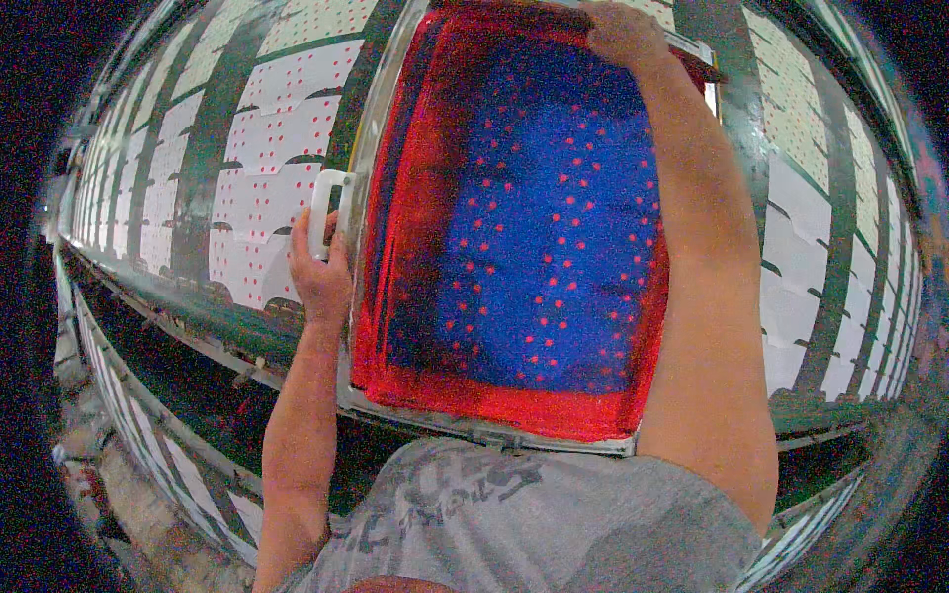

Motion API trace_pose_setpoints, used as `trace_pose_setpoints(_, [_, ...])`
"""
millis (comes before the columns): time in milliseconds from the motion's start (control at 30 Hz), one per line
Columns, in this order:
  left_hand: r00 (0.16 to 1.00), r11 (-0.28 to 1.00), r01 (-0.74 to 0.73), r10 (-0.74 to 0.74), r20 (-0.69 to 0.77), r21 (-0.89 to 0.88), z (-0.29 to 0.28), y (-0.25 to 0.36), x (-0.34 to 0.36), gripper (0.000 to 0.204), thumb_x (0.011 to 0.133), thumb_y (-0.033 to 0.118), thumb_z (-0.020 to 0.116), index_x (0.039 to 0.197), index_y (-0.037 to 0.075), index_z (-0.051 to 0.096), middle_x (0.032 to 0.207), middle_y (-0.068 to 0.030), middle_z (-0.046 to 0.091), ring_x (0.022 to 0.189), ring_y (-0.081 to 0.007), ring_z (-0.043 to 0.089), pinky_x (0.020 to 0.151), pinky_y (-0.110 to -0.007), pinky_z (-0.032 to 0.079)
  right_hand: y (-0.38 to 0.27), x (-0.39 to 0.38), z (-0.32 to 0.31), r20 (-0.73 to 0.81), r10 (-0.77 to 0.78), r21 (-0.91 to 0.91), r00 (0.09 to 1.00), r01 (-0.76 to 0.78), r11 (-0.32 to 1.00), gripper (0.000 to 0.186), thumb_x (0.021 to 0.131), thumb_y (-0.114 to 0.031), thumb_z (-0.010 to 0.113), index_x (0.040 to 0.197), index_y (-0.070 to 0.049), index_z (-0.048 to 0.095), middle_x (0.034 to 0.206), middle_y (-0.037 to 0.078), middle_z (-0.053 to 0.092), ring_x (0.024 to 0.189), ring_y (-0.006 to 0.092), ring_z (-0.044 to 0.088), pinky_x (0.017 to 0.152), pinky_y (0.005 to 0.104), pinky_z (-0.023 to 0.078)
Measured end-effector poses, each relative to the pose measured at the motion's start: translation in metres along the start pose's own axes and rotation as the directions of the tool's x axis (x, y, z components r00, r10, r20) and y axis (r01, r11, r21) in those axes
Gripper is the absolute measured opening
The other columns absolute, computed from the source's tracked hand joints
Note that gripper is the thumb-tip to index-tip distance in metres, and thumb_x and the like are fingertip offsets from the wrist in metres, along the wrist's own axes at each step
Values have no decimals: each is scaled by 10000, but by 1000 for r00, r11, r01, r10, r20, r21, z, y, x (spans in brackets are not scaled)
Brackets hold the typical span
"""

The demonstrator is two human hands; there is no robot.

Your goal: The person repeatedly applies red ink to a blue screen-printing frame using a red squeegee, spreading the ink across the mesh in back-and-forth strokes. The person holds the frame steady with one hand while pulling the squeegee with the other, then repositions the frame and repeats the process.

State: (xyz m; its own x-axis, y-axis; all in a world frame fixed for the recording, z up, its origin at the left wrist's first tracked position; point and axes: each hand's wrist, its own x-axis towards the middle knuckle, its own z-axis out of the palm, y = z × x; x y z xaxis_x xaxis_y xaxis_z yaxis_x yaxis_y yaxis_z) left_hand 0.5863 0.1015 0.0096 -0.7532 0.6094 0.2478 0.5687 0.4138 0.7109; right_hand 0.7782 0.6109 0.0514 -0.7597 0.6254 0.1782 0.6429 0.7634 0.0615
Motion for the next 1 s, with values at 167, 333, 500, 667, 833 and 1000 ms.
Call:
trace_pose_setpoints(167, [991, 981, 131, -124, 51, -146, 5, -2, 8, 553, 948, 11, 721, 1472, -29, 548, 1277, -166, 763, 1254, -332, 688, 1134, -468, 485, 18, 14, -6, 105, -100, 0, 989, 101, 995, 373, 812, -208, 689, 1141, -66, 790, 1131, 238, 780, 1129, 430, 732, 981, 539, 582])
trace_pose_setpoints(333, [999, 999, 39, -39, 6, -34, 5, -1, 8, 515, 957, 22, 717, 1445, -39, 561, 1266, -165, 764, 1226, -321, 701, 1104, -452, 506, 6, -2, -25, 151, -228, 251, 962, 185, 950, 418, 804, -201, 689, 1192, -82, 789, 1180, 228, 779, 1151, 434, 723, 988, 547, 573])
trace_pose_setpoints(500, [1000, 1000, -16, 16, 26, -24, 3, -1, 8, 508, 960, -17, 704, 1445, -44, 552, 1248, -173, 750, 1168, -303, 719, 1033, -432, 544, -29, -50, -35, 227, -238, 229, 944, 186, 956, 434, 886, -209, 675, 1314, -169, 737, 1225, 180, 774, 1184, 419, 711, 1016, 545, 568])
trace_pose_setpoints(667, [999, 996, 35, -34, 20, -81, 5, -3, 10, 475, 957, 0, 707, 1415, -36, 582, 1213, -161, 750, 1139, -306, 722, 1016, -426, 549, -80, -131, -61, 267, -175, 146, 948, 140, 979, 373, 891, -166, 658, 1249, -204, 755, 1203, 159, 784, 1134, 398, 746, 973, 560, 604])
trace_pose_setpoints(833, [999, 995, -39, 37, -15, -95, 8, -14, 10, 491, 933, 25, 723, 1407, -22, 601, 1195, -162, 753, 1111, -337, 731, 995, -439, 556, -143, -224, -92, 306, -139, 218, 942, 72, 973, 348, 899, -114, 699, 1236, -173, 761, 1145, 139, 781, 1124, 390, 727, 958, 534, 581])
trace_pose_setpoints(1000, [1000, 989, -18, 20, 14, -144, 13, -24, 15, 493, 933, 58, 717, 1407, -17, 606, 1224, -180, 737, 1128, -378, 722, 984, -473, 555, -199, -316, -115, 281, -136, 268, 950, 58, 962, 344, 878, -111, 666, 1189, -214, 769, 1060, 121, 773, 1028, 375, 760, 893, 532, 619])
